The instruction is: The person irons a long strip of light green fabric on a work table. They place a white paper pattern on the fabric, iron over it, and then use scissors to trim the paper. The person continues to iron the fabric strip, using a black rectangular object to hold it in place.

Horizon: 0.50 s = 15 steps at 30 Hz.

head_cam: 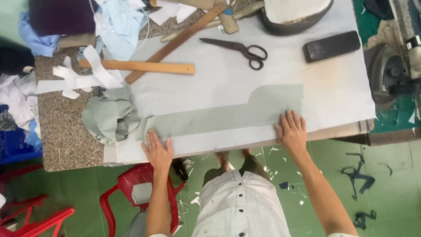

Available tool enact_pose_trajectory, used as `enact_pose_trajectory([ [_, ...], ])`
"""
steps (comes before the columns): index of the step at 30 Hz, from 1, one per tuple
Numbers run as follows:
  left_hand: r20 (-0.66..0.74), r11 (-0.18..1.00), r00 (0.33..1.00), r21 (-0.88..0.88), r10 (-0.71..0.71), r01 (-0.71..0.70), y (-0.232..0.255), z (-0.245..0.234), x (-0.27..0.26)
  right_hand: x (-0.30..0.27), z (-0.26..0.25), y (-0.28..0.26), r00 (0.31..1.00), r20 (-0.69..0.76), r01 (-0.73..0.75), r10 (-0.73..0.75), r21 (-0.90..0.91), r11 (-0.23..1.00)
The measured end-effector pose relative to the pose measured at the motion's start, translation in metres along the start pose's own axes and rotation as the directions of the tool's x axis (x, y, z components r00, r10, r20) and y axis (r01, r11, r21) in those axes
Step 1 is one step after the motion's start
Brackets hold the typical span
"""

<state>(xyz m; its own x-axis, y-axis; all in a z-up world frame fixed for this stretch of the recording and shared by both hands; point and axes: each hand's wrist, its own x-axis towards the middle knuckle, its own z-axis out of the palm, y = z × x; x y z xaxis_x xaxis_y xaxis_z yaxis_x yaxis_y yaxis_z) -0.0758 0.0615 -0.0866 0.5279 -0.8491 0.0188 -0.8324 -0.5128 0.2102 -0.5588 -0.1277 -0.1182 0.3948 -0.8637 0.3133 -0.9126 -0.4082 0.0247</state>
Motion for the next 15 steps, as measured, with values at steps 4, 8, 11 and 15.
enact_pose_trajectory([
  [4,-0.017,1.000,1.000,-0.022,-0.001,0.000,-0.003,0.002,-0.004,-0.010,-0.007,0.008,0.997,0.062,-0.036,0.037,-0.004,0.999],
  [8,-0.078,0.997,0.996,0.056,0.050,-0.045,-0.008,0.012,-0.009,-0.018,-0.008,0.061,0.992,0.062,-0.107,0.111,-0.056,0.993],
  [11,-0.136,0.994,0.988,0.096,0.072,-0.059,0.018,0.014,-0.017,-0.014,-0.016,0.120,0.973,0.014,-0.227,0.229,-0.083,0.970],
  [15,-0.190,0.959,0.940,0.077,0.284,-0.274,0.136,0.035,-0.036,0.030,-0.063,0.207,0.964,-0.217,-0.167,0.156,-0.030,0.986],
])
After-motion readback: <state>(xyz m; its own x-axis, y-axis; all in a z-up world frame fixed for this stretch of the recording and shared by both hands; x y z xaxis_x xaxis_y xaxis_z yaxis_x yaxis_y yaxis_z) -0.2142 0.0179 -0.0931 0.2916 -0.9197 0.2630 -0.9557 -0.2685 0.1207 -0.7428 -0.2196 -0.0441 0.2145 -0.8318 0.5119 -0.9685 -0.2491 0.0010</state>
